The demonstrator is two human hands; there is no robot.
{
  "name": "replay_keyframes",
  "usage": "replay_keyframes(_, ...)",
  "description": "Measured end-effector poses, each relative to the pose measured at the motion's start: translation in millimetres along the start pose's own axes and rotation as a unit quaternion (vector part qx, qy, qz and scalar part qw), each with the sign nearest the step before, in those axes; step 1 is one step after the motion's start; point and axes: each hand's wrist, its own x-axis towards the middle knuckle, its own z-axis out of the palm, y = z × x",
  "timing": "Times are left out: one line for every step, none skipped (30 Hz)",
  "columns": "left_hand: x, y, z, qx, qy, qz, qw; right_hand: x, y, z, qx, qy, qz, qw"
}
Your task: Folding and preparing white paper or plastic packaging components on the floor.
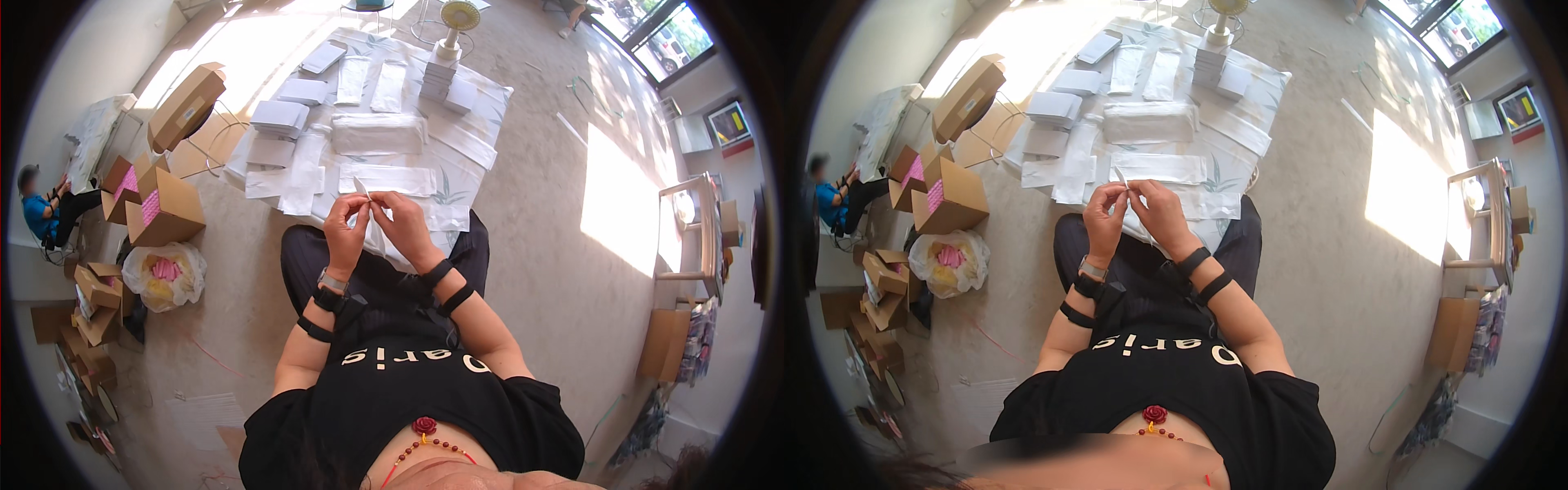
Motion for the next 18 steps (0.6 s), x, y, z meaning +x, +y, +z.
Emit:
replay_keyframes(0,-2,0,0.000,-0.001,-0.002,1.000,-1,1,2,0.007,0.001,0.020,1.000)
replay_keyframes(-1,-3,0,0.019,-0.006,0.005,1.000,-3,5,5,0.006,0.002,0.021,1.000)
replay_keyframes(-1,-5,0,0.039,-0.010,0.011,0.999,-4,9,9,0.005,0.008,0.030,1.000)
replay_keyframes(-2,-7,-1,0.039,-0.010,0.009,0.999,-5,13,14,0.004,0.014,0.038,0.999)
replay_keyframes(-2,-9,-1,0.051,-0.009,0.006,0.999,-6,17,17,0.003,0.013,0.040,0.999)
replay_keyframes(-3,-11,-2,0.064,-0.008,0.001,0.998,-6,20,22,0.028,0.014,0.058,0.998)
replay_keyframes(-3,-15,-3,0.065,-0.009,-0.001,0.998,-6,23,26,0.053,0.014,0.077,0.996)
replay_keyframes(-2,-20,-6,0.058,-0.011,-0.030,0.998,-5,26,30,0.054,0.013,0.080,0.995)
replay_keyframes(-2,-25,-9,0.051,-0.012,-0.059,0.997,-4,28,35,0.084,0.025,0.119,0.989)
replay_keyframes(-1,-31,-10,0.053,-0.013,-0.062,0.997,-2,31,39,0.113,0.037,0.158,0.980)
replay_keyframes(4,-35,-9,0.018,0.006,-0.081,0.997,0,47,44,0.158,0.045,0.177,0.970)
replay_keyframes(9,-42,-9,-0.016,0.028,-0.099,0.995,3,52,47,0.159,0.044,0.180,0.970)
replay_keyframes(14,-48,-11,-0.038,0.042,-0.088,0.994,5,57,49,0.252,0.080,0.229,0.937)
replay_keyframes(20,-51,-15,-0.036,0.042,-0.091,0.994,7,61,51,0.342,0.113,0.275,0.891)
replay_keyframes(27,-54,-20,-0.073,0.059,-0.109,0.990,8,65,50,0.385,0.123,0.305,0.862)
replay_keyframes(33,-57,-24,-0.110,0.075,-0.128,0.983,7,69,48,0.386,0.124,0.308,0.861)
replay_keyframes(40,-61,-28,-0.151,0.088,-0.139,0.975,4,73,46,0.422,0.157,0.320,0.833)
replay_keyframes(45,-65,-34,-0.149,0.088,-0.142,0.975,0,78,44,0.457,0.191,0.331,0.803)
